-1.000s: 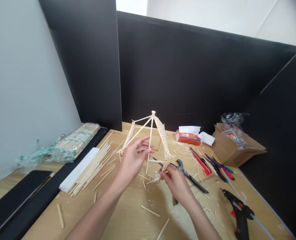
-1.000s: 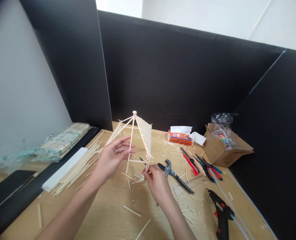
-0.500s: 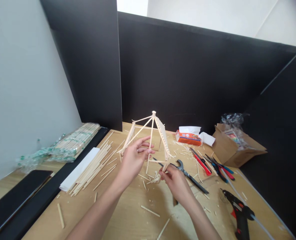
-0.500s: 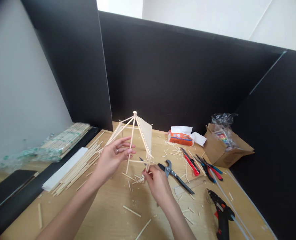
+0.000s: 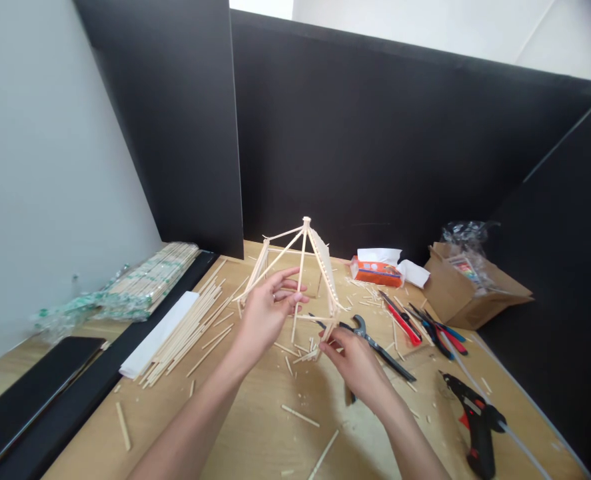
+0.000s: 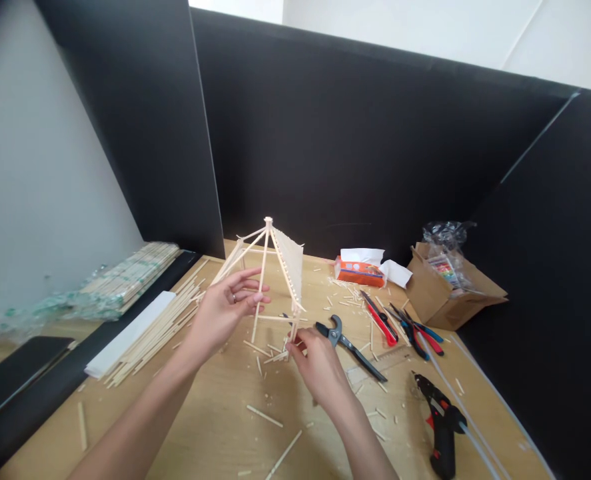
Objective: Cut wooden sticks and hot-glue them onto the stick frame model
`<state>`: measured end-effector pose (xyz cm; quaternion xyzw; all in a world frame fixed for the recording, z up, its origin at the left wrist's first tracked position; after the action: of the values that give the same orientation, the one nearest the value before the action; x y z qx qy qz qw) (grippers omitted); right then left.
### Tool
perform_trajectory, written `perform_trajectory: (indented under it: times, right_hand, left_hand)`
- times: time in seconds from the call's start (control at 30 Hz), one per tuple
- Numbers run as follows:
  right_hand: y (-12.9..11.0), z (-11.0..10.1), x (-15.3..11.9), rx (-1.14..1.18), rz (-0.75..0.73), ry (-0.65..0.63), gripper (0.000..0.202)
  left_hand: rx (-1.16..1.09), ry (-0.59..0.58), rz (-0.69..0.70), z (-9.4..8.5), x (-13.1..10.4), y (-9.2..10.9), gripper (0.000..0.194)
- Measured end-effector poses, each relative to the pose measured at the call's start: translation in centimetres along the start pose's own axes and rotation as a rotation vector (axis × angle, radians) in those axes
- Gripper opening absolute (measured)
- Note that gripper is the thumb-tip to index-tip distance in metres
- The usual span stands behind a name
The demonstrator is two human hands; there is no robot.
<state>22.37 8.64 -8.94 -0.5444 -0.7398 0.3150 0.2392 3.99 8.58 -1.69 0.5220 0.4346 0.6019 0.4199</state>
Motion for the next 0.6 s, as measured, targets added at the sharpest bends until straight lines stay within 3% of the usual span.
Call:
perform_trajectory:
  times: [0.17, 0.33, 0.47, 0.6]
  right_hand:
    - [0.2, -1.7, -0.7, 0.036, 0.055, -0.022, 0.026]
    - [-0.3, -5.0, -1.9, -0.024, 0.131, 0.092, 0.033]
    - [-1.2, -8.2, -3.7, -0.107, 0.148, 0.317, 0.035]
    - [-2.1, -10.5, -6.4, -0.072, 0.178, 0.637, 0.031]
  left_hand:
    - [0.007, 0.014, -0.022, 0.0, 0.0, 0.1, 0.039]
    - [0.028, 0.026, -0.03, 0.0, 0.1, -0.1, 0.038]
    - [0.037, 0.02, -0.018, -0.1, 0.2, -0.1, 0.036]
    - [0.024, 0.014, -0.011, -0.1, 0.2, -0.2, 0.035]
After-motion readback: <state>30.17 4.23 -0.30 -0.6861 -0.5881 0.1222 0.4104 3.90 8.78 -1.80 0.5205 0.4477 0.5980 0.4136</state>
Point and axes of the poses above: each hand's wrist, its own x-axis towards the middle knuckle, its own z-axis out of the palm, y = z × x, the point moved 5 cm from there along x, towards the middle knuckle, and after that the axes turned 6 degrees about z, right-handed, at the moved point
